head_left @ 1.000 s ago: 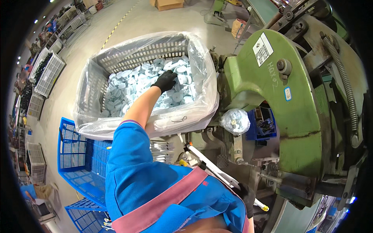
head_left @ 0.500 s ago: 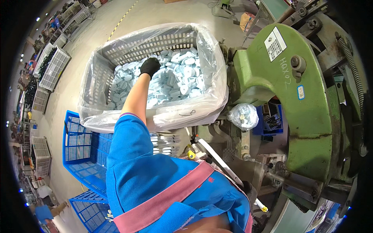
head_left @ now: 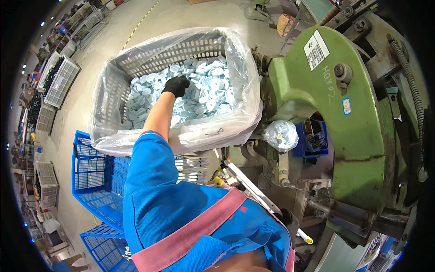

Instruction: The person repeatedly picks white plastic irrigation pipes and small blue components, inserts the components into the pipe ends, and places the assembled units into a blue crate. The person also moves a large assembled irrigation frame and places it into a cardboard box.

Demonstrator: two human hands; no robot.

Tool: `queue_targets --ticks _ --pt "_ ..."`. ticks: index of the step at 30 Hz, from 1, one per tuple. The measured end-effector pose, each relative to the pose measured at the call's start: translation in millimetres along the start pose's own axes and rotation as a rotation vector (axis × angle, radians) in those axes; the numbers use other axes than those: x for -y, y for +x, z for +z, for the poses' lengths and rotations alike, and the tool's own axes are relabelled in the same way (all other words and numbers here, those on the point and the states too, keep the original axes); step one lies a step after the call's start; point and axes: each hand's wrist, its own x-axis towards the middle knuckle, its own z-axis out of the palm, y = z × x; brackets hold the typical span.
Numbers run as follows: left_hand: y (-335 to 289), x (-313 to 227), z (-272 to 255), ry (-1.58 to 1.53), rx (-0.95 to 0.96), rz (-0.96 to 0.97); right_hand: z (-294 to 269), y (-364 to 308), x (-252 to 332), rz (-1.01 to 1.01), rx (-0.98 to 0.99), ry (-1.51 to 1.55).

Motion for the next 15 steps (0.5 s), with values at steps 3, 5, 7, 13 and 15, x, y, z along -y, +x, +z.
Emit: queue_targets --ticks 3,5,7,13,15 --pt "-1.2 8.9 1.9 0.192 0.174 -0.134 -0.3 0.1 0.9 0.012 -0.019 0.018" --pt "-5.5 11.8 3.0 0.145 0.229 -0.154 -0.9 1.1 1.6 0.035 -0.007 0.001" --pt "-10.7 13.8 2.3 0.056 0.240 -0.168 -1.6 2.9 1.9 0.067 0.009 0.082" --pt "-4.0 -12.9 -22.4 0.028 -0.059 -0.139 -1.4 9.6 -1.1 0.009 0.037 0.074" --pt "5.9 -46.4 -33.0 -0.245 -0.336 0.108 -0.5 12.3 -2.2 -0.020 0.016 0.090"
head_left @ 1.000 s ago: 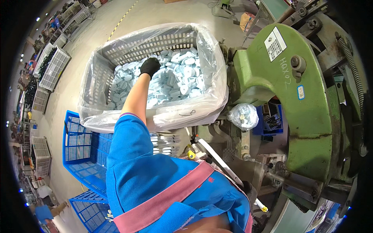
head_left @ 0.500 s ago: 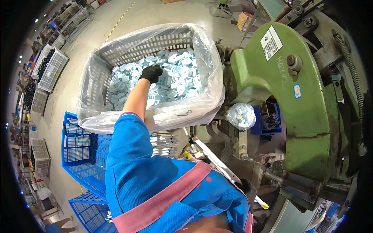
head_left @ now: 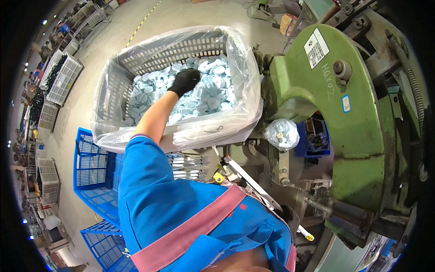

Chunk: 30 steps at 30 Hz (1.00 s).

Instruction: The person repeatedly picks white plastic irrigation pipes and small blue components, inserts the components into the pipe ends, and places the assembled units into a blue crate. The person also moves a large assembled irrigation frame and places it into a cardboard box.

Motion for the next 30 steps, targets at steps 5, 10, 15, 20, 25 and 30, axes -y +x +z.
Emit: queue_targets --ticks 5,10,15,20,25,30 --pt "1.9 -107.4 41.4 -0.334 0.191 0.360 0.4 7.4 3.3 -0.039 -0.027 0.085" --pt "5.9 -97.7 56.1 -0.013 0.531 0.338 0.0 15.7 13.2 -0.106 0.025 -0.004" --pt "5.1 -16.7 69.2 0.239 0.412 0.164 0.6 15.2 15.8 -0.214 0.023 -0.043" --pt "-81.0 93.8 14.4 0.501 0.728 -0.254 2.2 12.0 13.7 -0.108 0.026 0.057" --pt "-89.8 82.4 -23.7 0.440 0.342 -0.237 0.8 18.7 12.0 -0.072 0.113 0.118" --pt "-50.3 -48.2 29.5 -0.426 0.434 0.196 -0.1 25.3 11.4 -0.214 0.062 -0.013"
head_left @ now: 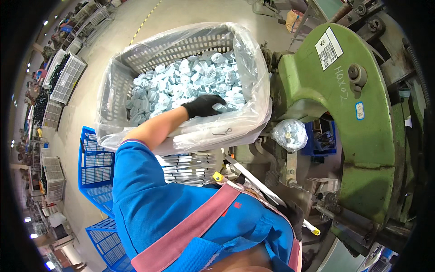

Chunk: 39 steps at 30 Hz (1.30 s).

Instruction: The person repeatedly picks white plastic irrigation pipes and small blue components, inserts the components into the pipe ends, and places the assembled units into a blue crate. The person also moves a large assembled irrigation frame and places it into a cardboard box.

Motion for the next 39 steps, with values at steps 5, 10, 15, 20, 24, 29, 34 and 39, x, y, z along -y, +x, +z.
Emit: queue_targets --ticks 5,10,15,20,24,29,34,39 --pt "35.9 -33.6 29.4 0.324 0.317 -0.012 4.3 0.3 -0.8 0.146 0.038 -0.002" --pt "9.3 -8.5 3.8 0.348 0.172 -0.088 3.9 -3.6 -2.6 0.019 0.006 -0.073" --pt "-23.9 7.3 -20.6 0.264 0.060 -0.308 6.1 -6.1 -8.4 0.094 -0.037 0.057" --pt "-34.5 6.4 -23.3 0.293 0.305 -0.263 13.9 -7.2 -13.9 0.224 -0.130 0.465" --pt "-42.1 6.1 -20.3 0.079 0.528 -0.353 2.6 -6.6 -14.2 0.091 -0.057 0.186" --pt "-46.7 36.8 -21.6 0.062 0.475 -0.247 -11.3 -4.4 -5.6 0.016 -0.082 0.048" --pt "-51.4 58.1 -2.0 0.359 0.659 -0.330 -11.3 -9.0 -1.2 0.122 -0.073 0.229" --pt "-53.6 29.4 -28.7 0.374 0.580 -0.270 -11.3 -14.9 1.0 0.120 -0.091 0.175"
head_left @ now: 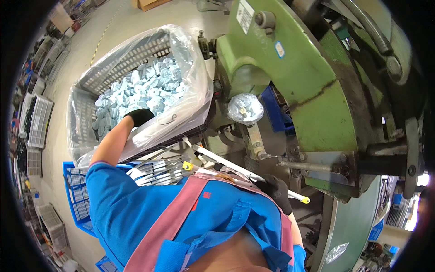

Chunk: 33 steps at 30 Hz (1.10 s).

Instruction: The person repeatedly picks white plastic irrigation pipes and small blue components, inserts the components into the pipe ends, and places the assembled units into a blue crate. The person also moves a large assembled irrigation frame and places it into a cardboard box.

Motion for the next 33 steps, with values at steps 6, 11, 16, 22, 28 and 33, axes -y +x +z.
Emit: queue_targets --ticks 6,11,16,22,28,33 --pt "-17.6 -19.5 -46.6 -0.484 -0.420 -0.078 0.4 2.0 -7.7 -0.160 0.007 -0.154" --pt "-37.5 -57.9 -72.1 -0.332 -0.965 -0.144 -5.1 4.2 -27.9 -0.424 0.056 -0.342" --pt "-74.8 -165.1 -96.2 -0.745 -1.000 -0.055 -21.2 7.4 -48.8 -0.540 0.086 -0.395" --pt "-50.4 -336.5 -37.5 -0.717 -0.837 0.420 -57.6 8.0 -85.3 -0.679 0.117 -0.450" --pt "-6.1 -431.1 10.2 -0.529 -1.122 0.441 -94.4 -1.0 -131.9 -0.757 0.244 -0.484" --pt "9.2 -461.5 26.8 -0.290 -1.273 0.333 -118.8 -3.4 -157.4 -0.833 0.283 -0.500"
